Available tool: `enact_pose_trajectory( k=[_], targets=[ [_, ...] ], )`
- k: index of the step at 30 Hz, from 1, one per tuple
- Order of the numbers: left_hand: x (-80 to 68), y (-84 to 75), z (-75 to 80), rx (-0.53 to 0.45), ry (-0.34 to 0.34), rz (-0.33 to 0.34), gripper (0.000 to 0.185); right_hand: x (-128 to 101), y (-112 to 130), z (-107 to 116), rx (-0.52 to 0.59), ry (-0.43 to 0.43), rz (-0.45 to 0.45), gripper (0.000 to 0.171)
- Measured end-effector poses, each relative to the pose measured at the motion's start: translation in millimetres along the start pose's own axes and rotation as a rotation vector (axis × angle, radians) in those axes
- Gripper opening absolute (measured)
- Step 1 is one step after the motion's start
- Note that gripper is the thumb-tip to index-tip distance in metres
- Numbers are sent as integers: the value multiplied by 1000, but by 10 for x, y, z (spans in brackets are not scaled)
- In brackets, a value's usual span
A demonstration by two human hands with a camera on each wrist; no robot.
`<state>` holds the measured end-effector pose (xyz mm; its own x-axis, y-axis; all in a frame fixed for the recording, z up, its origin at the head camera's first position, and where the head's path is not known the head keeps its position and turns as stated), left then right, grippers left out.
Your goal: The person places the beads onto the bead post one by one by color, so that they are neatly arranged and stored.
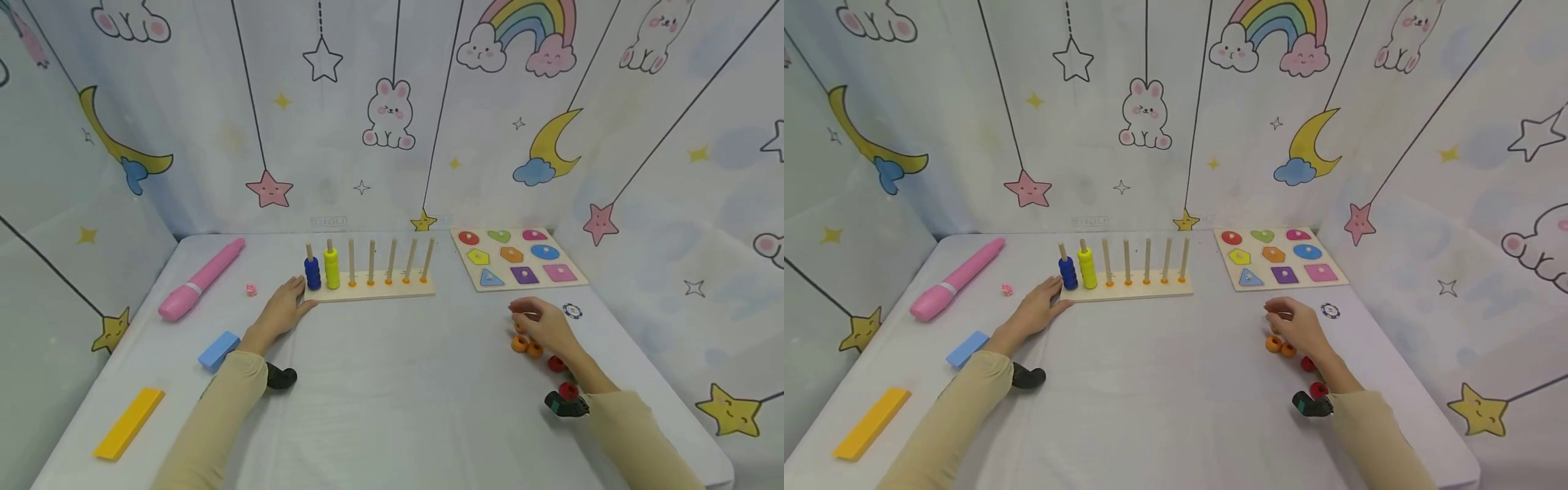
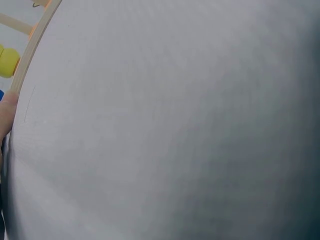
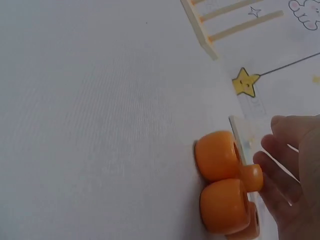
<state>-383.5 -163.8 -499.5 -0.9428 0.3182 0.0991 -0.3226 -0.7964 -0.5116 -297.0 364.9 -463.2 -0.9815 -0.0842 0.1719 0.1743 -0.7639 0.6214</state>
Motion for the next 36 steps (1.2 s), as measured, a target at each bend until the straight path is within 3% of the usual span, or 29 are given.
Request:
enact_pose_trajectory(
  k=[9,18,36],
  targets=[
    [6,15,-12,7,7,13,69,-177,-165,61,-95,22,-13,27],
    [1,12,-9,14,6,13,69,-248,-273,109,-185,53,33,27],
    [6,15,-3,7,9,16,69,-71,-148,-25,-190,48,69,28]
  ],
)
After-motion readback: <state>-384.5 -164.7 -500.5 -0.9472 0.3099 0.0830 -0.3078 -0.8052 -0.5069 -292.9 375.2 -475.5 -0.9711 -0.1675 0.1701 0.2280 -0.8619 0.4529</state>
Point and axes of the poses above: each hand's wrist, its own x-axis towards the middle knuckle, its own z-axis out of the back of the hand, y = z × x, the point moved 3 cm from there along x, towards the middle knuckle, and after that the axes turned 4 degrees about -x, right-handed, at the moved point
